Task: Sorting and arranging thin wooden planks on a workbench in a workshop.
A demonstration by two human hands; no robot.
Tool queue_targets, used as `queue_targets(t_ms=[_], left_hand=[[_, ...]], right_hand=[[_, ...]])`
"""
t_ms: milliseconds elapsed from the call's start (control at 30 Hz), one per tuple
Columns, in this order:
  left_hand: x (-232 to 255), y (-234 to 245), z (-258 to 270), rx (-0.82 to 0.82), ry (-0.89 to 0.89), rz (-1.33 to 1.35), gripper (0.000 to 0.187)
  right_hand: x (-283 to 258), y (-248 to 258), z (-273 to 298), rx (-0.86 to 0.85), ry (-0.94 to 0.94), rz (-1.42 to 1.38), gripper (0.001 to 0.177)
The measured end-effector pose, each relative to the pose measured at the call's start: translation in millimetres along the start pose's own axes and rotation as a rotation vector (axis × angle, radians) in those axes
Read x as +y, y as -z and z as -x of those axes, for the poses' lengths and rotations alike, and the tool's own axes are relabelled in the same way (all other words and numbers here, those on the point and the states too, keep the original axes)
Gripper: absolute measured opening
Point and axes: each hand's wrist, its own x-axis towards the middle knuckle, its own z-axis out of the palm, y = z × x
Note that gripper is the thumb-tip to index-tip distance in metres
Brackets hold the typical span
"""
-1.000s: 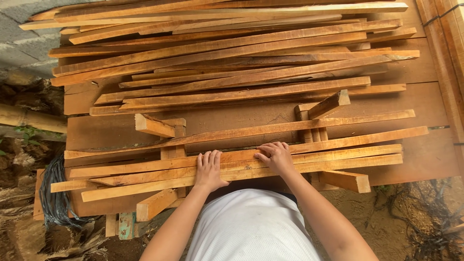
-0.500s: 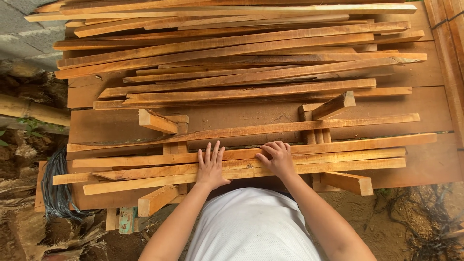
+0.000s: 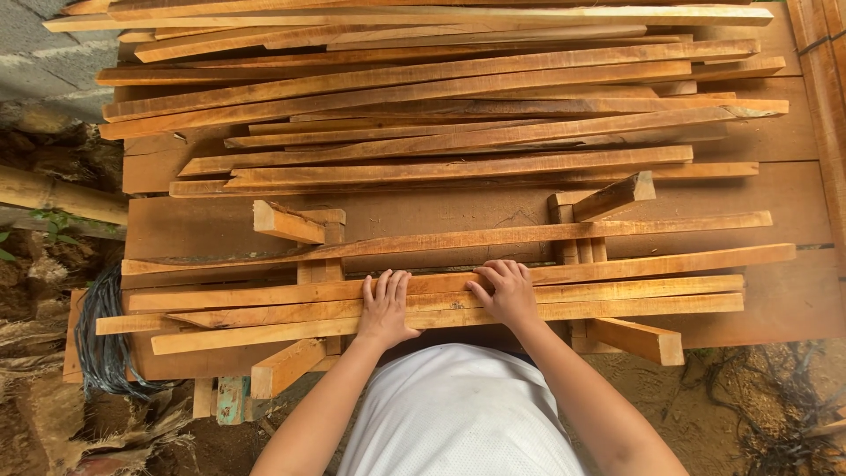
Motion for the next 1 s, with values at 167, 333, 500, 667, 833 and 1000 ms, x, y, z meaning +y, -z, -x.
queue_targets(t_ms=[167, 333, 500, 667, 833, 1000], left_hand=[[2, 12, 0, -0.066, 0.015, 0.018, 0.126], [2, 13, -7, -0.118, 0.031, 0.026, 0.124], [9, 14, -2, -0.095, 0.057, 0.007, 0.128], [13, 25, 4, -0.091, 0.055, -0.025, 0.126], [19, 63, 5, -0.225, 0.062, -0.001, 0.120], [19, 80, -18, -0.259, 0.074, 0.066, 0.098]], right_hand=[[-8, 18, -13, -0.135, -0.056, -0.026, 0.028], [-7, 30, -27, -0.476, -0.150, -0.008, 0.042], [-15, 33, -34, -0.562, -0.158, 0.042, 0.051], [-22, 46, -44, -0.731, -0.182, 0.049, 0.082], [-15, 39, -51, -0.872, -0.194, 0.075, 0.093], [-17, 40, -58, -0.975, -0.215, 0.081, 0.104]])
